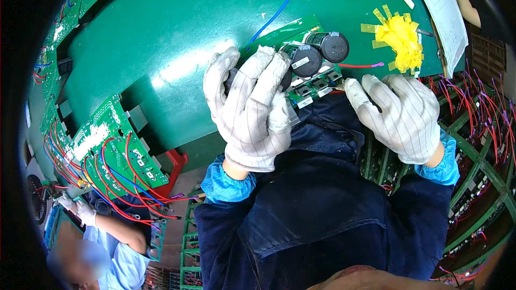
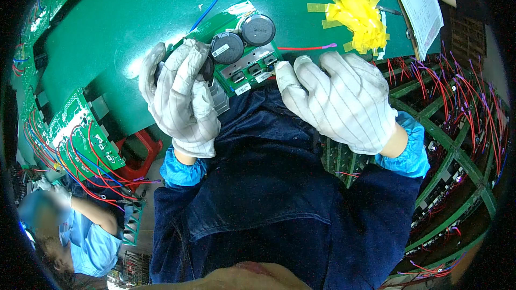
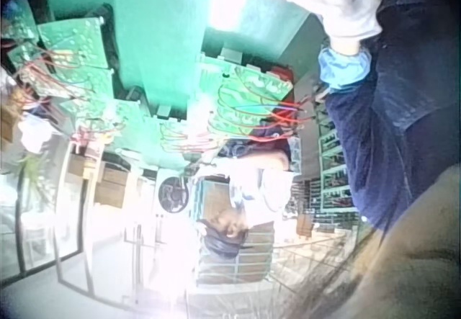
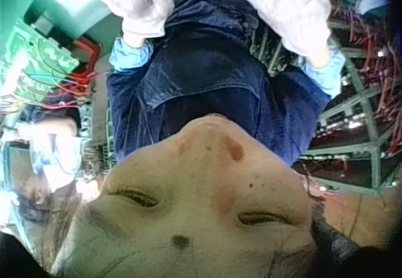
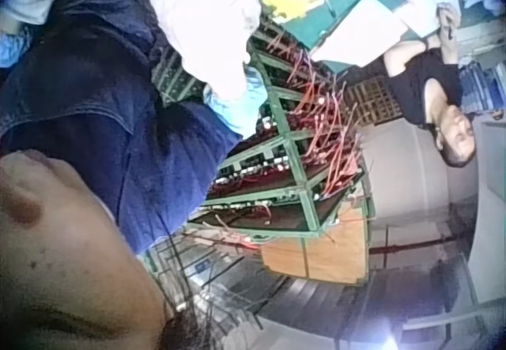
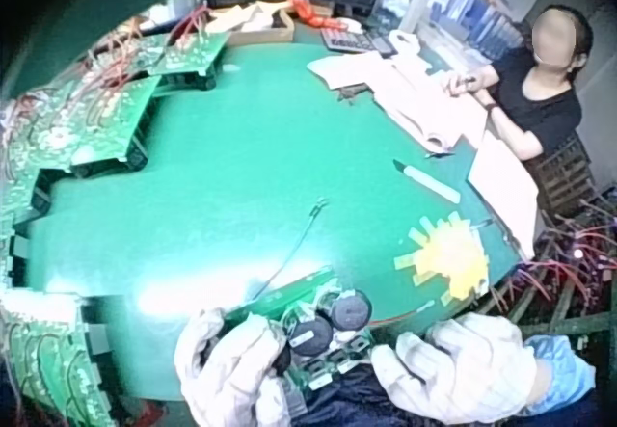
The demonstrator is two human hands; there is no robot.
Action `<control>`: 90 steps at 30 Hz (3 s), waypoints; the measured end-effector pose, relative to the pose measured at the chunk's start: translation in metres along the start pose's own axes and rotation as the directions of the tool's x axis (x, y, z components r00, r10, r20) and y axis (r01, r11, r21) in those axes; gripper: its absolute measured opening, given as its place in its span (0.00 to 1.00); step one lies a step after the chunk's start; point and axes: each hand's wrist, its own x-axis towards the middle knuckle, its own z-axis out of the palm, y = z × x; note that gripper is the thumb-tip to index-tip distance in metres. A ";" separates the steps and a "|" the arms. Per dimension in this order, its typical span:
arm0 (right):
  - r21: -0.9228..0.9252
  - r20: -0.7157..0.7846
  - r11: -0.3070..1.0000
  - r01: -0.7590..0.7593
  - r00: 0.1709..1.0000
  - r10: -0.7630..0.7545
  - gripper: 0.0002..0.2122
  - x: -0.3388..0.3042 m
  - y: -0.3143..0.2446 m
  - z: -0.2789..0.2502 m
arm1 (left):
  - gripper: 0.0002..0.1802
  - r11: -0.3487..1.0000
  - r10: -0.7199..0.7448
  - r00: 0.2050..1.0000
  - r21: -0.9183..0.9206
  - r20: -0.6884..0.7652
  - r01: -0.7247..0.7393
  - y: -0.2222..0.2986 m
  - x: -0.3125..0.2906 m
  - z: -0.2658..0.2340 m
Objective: Manually assembling electronic components and capacitors onto printed circuit boards at a factory workstation.
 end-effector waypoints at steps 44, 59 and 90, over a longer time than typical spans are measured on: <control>0.583 0.099 0.714 -0.387 0.907 0.410 0.17 -0.048 -0.032 0.050 | 0.17 0.999 0.050 0.996 0.009 -0.074 -0.049 -0.006 -0.001 0.003; 0.078 0.077 0.996 -0.031 0.997 0.025 0.19 -0.014 0.012 0.012 | 0.18 1.000 0.025 0.997 -0.006 -0.070 -0.025 -0.003 -0.001 0.005; 0.144 -0.246 0.988 0.057 0.969 -0.020 0.10 -0.014 0.004 0.045 | 0.15 0.997 0.073 0.992 0.010 -0.102 -0.073 -0.003 0.003 0.008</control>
